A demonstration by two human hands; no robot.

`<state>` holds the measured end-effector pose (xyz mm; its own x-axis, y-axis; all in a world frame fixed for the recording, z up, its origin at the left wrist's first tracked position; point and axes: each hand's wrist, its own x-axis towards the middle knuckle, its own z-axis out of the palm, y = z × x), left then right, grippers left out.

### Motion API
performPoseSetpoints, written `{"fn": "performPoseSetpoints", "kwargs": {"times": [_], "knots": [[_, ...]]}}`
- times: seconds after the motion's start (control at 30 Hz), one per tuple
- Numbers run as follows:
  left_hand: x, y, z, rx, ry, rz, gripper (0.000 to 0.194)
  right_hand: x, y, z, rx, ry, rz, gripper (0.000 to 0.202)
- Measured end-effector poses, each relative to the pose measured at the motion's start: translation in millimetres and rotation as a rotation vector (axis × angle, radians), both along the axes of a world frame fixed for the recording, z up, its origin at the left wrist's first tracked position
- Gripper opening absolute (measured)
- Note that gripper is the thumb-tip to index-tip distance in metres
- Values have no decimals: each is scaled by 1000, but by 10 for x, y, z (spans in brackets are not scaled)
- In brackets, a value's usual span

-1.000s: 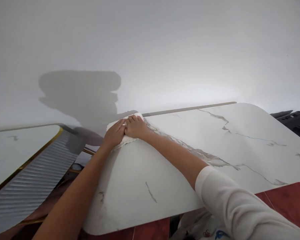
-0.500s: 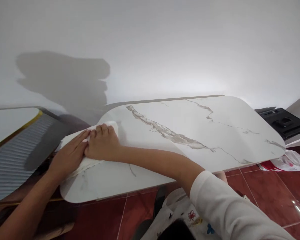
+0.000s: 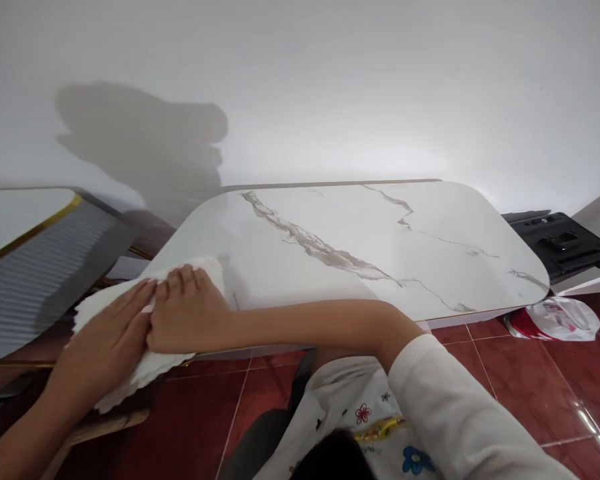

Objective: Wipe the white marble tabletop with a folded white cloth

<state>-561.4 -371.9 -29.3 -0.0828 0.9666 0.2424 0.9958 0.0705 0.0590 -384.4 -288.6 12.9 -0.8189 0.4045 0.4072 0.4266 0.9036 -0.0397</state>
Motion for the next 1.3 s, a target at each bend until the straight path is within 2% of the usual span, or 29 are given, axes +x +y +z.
{"fn": "performPoseSetpoints", "kwargs": {"times": [0.1,0.23,0.4,0.67,0.8,0.93,1.07,1.2,1.3], "knots": [[177,179,80,52,-137,49,62,1,108,-78,-80,17,4,57],[314,591,173,50,-187,31,66,-29,399,-130,-161,83,-34,56],[273,1178,179,121,-177,-15,61,-74,889,-135,-177,113,-73,54],[203,2085,269,151,-385,23,53,-277,1717,-220,-190,156,-150,56],[118,2446,289,170,-409,-55,54,-415,2052,-255,-195,170,-232,56],[12,2708,306,162,-393,-92,55,-551,2293,-255,-243,158,-272,56],[-96,2885,311,150,-388,-104,57,-652,2421,-234,-263,158,-311,57],[-145,2945,310,141,-373,-133,58,-674,2445,-191,-263,135,-329,56],[-117,2916,324,107,-328,-108,58,-643,2399,-154,-250,99,-336,57]]}}
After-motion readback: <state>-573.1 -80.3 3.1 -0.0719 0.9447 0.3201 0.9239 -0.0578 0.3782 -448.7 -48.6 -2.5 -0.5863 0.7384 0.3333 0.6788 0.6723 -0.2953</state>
